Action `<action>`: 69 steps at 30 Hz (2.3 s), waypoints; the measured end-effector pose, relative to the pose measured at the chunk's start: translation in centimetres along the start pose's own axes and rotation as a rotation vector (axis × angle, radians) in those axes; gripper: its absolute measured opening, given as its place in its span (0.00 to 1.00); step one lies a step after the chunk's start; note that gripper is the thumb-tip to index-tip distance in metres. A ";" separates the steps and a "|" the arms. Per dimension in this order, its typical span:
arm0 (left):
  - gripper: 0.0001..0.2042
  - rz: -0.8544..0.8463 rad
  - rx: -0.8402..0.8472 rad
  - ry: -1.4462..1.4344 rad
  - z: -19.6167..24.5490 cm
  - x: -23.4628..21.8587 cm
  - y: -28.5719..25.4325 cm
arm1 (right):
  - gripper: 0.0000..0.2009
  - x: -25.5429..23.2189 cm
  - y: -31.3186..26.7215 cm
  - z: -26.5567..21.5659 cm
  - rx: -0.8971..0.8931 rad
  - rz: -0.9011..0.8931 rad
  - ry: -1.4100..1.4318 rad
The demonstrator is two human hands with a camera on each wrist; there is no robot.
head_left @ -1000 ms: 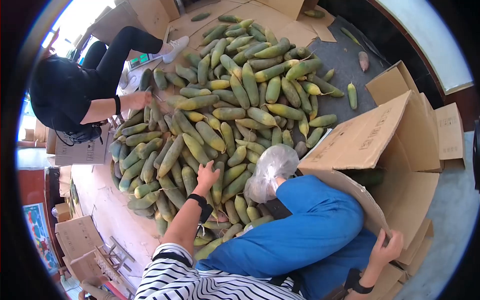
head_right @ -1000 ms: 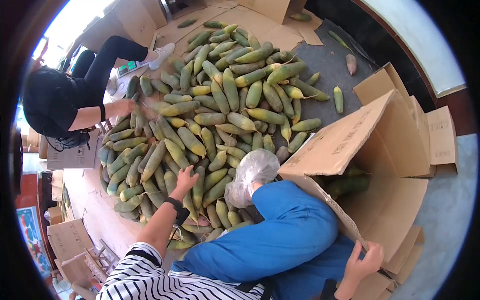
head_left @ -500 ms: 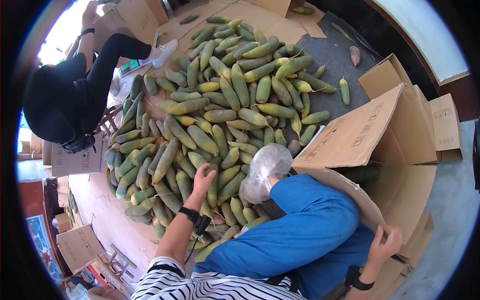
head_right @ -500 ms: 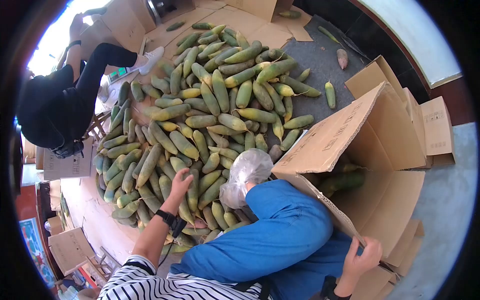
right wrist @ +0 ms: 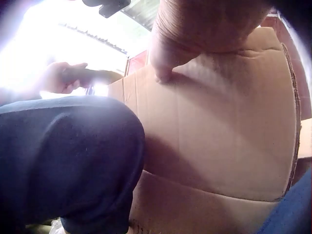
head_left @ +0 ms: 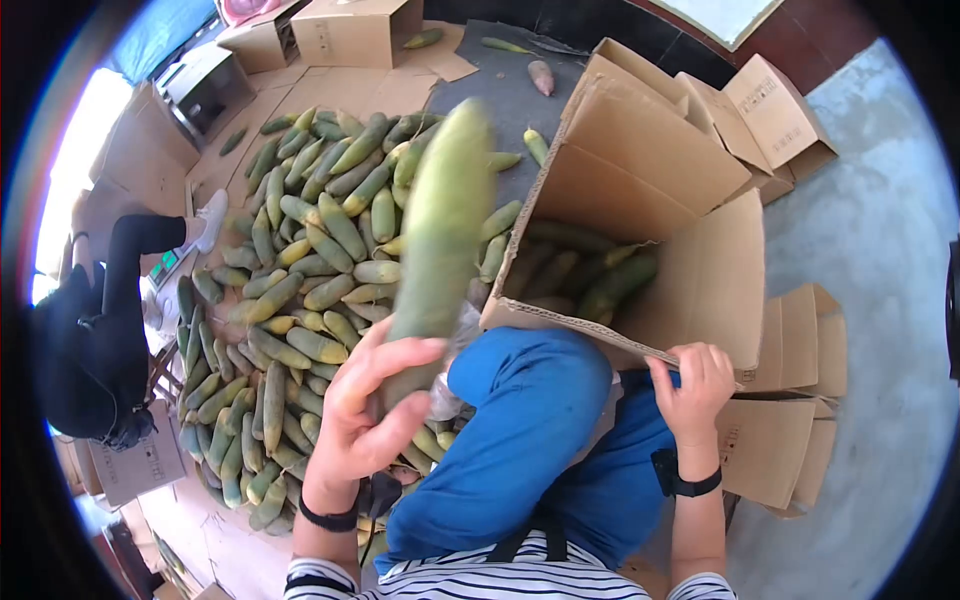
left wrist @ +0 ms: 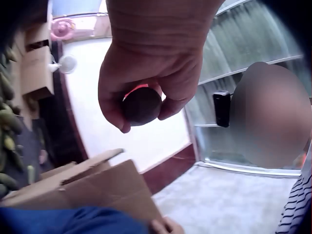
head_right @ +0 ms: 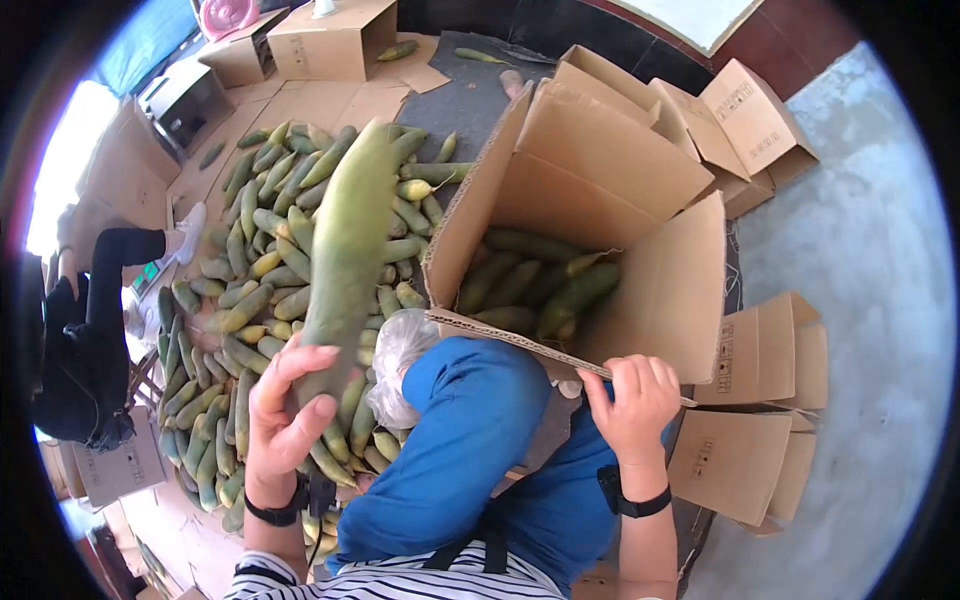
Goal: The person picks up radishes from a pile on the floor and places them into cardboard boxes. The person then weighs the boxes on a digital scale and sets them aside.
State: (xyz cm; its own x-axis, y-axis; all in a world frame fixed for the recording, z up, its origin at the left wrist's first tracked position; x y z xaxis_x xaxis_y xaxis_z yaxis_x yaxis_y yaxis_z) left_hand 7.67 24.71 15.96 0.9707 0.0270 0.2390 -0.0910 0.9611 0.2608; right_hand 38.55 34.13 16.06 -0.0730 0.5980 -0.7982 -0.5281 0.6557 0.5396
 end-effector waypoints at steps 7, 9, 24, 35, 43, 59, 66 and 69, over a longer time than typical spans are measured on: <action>0.21 0.012 -0.045 -0.210 -1.1 5.4 8.9 | 0.14 -0.1 -0.7 0.2 0.003 0.008 0.007; 0.20 0.131 0.037 0.046 -2.8 3.4 8.0 | 0.14 0.0 -0.8 0.4 0.004 -0.005 -0.002; 0.22 0.666 -0.992 0.763 -28.3 -21.8 -32.1 | 0.12 1.0 -0.8 0.3 0.005 -0.072 -0.064; 0.28 1.043 -1.244 0.288 -34.5 -21.2 -37.2 | 0.12 1.0 -0.3 0.1 0.005 -0.085 -0.056; 0.15 0.748 -0.755 -0.113 -19.6 -14.5 -18.5 | 0.13 0.5 0.4 0.1 0.007 -0.065 -0.012; 0.20 -0.096 -0.170 0.281 -1.8 9.0 8.4 | 0.15 0.6 -0.5 1.6 0.035 0.086 0.077; 0.17 -0.127 0.181 0.765 -2.8 9.8 1.9 | 0.15 0.5 -0.9 1.3 0.053 0.133 0.107; 0.20 -0.193 0.136 0.930 -5.0 10.3 0.3 | 0.15 0.5 -0.9 1.7 0.053 0.117 0.098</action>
State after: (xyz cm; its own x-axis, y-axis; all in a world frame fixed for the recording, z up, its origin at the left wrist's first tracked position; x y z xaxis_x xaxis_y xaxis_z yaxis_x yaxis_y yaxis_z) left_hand 18.79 26.61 13.82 0.7544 0.1351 -0.6424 0.1211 0.9332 0.3384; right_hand 40.38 34.63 15.62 -0.2146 0.6257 -0.7500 -0.4657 0.6094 0.6417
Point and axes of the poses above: each hand's wrist, its own y-axis towards the middle knuckle, its own x-axis out of the palm, z = x × y, the point moved 6 cm from there along y, towards the middle knuckle, and after that the axes turned 15 degrees about -y, right-handed, at the moved point
